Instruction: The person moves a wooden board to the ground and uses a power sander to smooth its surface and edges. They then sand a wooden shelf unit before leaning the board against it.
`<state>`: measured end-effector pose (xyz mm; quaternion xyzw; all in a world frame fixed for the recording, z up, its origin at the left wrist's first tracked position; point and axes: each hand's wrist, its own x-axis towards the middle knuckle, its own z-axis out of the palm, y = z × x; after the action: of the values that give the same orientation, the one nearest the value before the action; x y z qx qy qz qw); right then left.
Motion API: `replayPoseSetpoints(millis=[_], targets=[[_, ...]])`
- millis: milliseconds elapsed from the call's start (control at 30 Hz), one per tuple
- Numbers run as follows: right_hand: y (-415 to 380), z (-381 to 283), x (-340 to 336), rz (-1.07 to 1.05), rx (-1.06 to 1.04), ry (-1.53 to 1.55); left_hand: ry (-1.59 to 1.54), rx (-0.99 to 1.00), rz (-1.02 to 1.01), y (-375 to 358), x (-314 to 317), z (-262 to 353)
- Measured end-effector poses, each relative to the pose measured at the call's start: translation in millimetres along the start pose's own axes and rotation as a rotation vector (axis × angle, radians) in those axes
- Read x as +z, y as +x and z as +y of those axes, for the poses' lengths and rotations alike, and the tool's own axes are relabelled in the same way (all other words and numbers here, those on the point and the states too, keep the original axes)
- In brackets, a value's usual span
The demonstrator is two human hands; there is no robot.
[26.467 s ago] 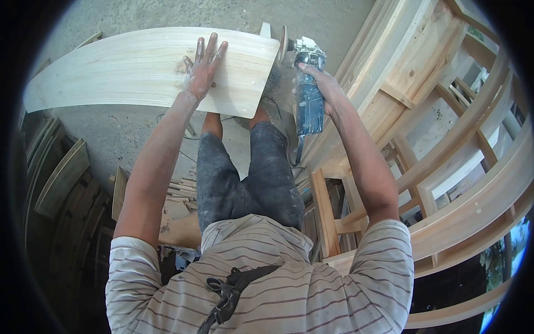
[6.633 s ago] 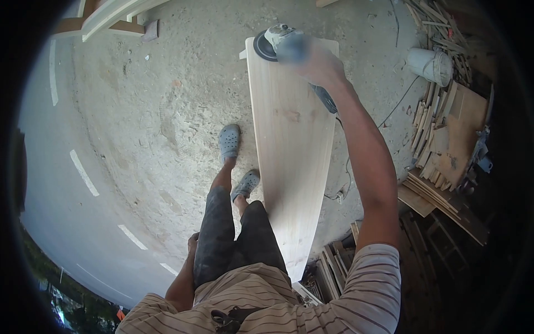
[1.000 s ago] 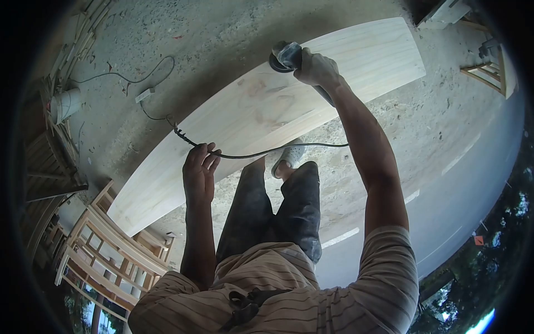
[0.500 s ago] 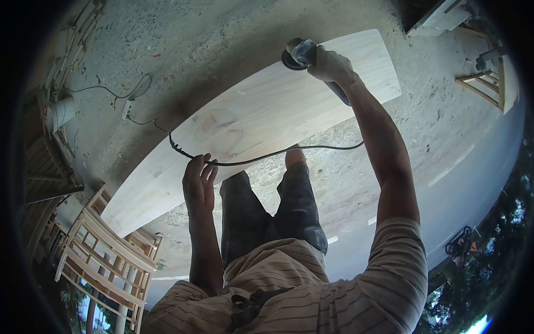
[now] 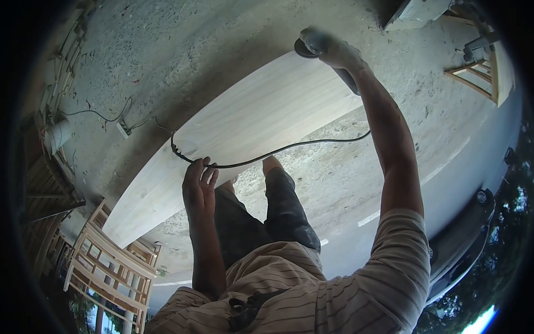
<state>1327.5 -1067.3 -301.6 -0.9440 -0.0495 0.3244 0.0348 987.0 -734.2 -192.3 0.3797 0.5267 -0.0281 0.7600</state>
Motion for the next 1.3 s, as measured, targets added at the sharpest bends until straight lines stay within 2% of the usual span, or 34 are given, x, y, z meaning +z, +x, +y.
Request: replayPoseSetpoints(millis=[367, 433, 467, 600, 667, 767, 1133, 1300], targets=[[19, 54, 9, 0.163, 0.183, 0.137, 0.05, 0.005, 0.016, -6, 33, 2], [13, 58, 6, 0.132, 0.141, 0.343, 0.039, 0.006, 0.043, -4, 29, 3], [11, 60, 9, 0.132, 0.146, 0.343, 0.052, 0.015, 0.055, -3, 27, 3], [6, 75, 46, 0.201, 0.19, 0.632, 0.121, 0.014, 0.047, -2, 14, 4], [-19, 65, 39, 0.223, 0.195, 0.783, 0.117, 0.012, 0.042, -4, 13, 7], [-32, 69, 47, 0.195, 0.283, 0.8, 0.118, 0.015, 0.034, -3, 7, 9], [-84, 98, 92, 0.182, 0.353, 0.881, 0.188, -0.005, -0.011, -2, -3, 18], [-109, 101, 95, 0.198, 0.4, 0.861, 0.189, -0.013, 0.068, -8, 3, 21]])
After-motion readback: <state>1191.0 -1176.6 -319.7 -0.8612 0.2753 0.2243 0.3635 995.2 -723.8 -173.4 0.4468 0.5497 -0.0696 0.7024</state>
